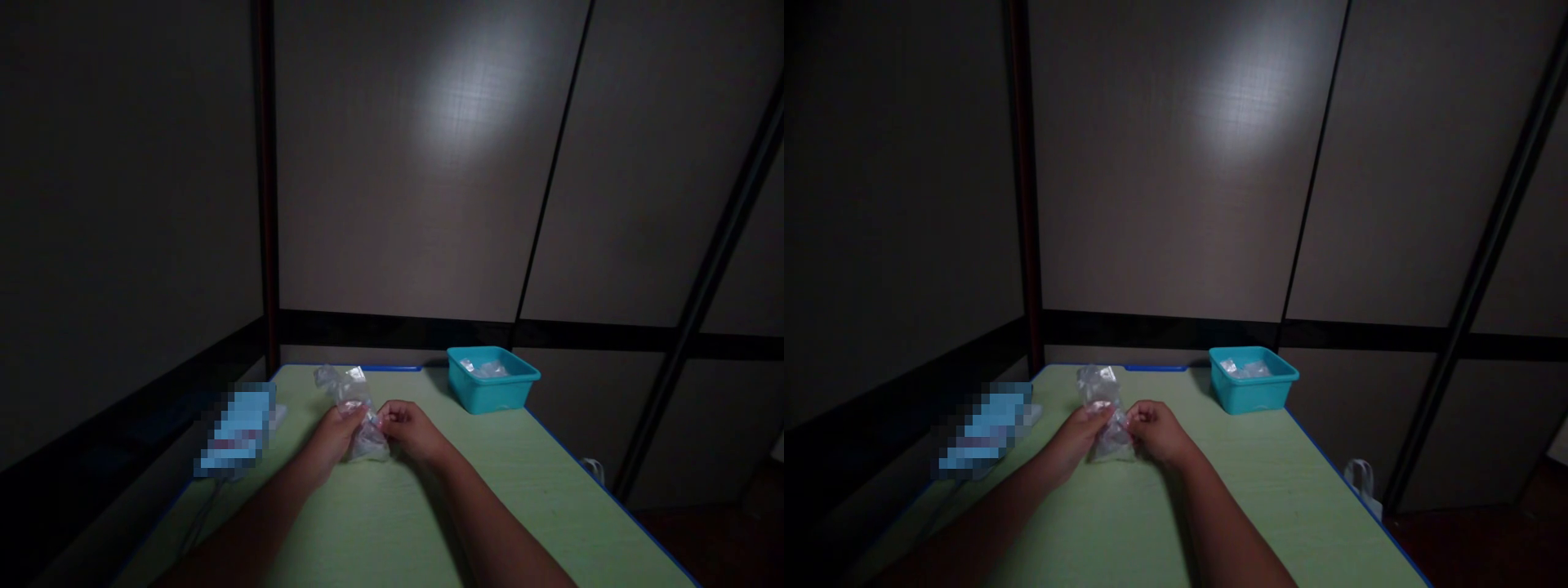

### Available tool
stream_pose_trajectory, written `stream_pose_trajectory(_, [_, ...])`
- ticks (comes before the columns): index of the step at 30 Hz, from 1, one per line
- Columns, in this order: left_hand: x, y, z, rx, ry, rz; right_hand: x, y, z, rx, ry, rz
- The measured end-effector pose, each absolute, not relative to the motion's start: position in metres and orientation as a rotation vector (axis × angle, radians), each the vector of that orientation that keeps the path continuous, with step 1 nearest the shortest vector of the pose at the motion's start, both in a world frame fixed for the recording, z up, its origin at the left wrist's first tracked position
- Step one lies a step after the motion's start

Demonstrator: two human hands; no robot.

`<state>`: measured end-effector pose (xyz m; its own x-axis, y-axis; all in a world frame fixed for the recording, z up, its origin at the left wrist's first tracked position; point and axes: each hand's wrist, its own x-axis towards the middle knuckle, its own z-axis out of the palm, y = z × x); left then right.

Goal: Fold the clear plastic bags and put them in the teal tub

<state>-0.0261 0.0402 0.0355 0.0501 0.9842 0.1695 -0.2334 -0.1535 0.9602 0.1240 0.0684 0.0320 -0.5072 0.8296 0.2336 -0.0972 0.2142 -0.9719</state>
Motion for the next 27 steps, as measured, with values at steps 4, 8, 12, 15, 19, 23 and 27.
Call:
stream_pose_trajectory(4, [-0.028, 0.043, 0.032, 1.161, 0.895, 1.398, 0.126, 0.07, 0.033, -0.716, -1.662, 1.379])
stream_pose_trajectory(8, [-0.029, 0.043, 0.032, 1.156, 0.873, 1.392, 0.127, 0.072, 0.032, -0.672, -1.633, 1.343])
stream_pose_trajectory(12, [-0.032, 0.044, 0.033, 1.199, 0.927, 1.388, 0.127, 0.075, 0.033, -0.653, -1.562, 1.258])
stream_pose_trajectory(15, [-0.036, 0.044, 0.033, 1.185, 0.959, 1.454, 0.128, 0.074, 0.036, -0.698, -1.532, 1.208])
stream_pose_trajectory(19, [-0.037, 0.045, 0.032, 1.163, 0.94, 1.488, 0.13, 0.071, 0.042, -0.717, -1.517, 1.184])
stream_pose_trajectory(23, [-0.035, 0.045, 0.032, 1.156, 0.895, 1.462, 0.129, 0.067, 0.046, -0.654, -1.572, 1.156])
stream_pose_trajectory(27, [-0.03, 0.044, 0.033, 1.142, 0.808, 1.378, 0.128, 0.063, 0.046, -0.684, -1.7, 1.02])
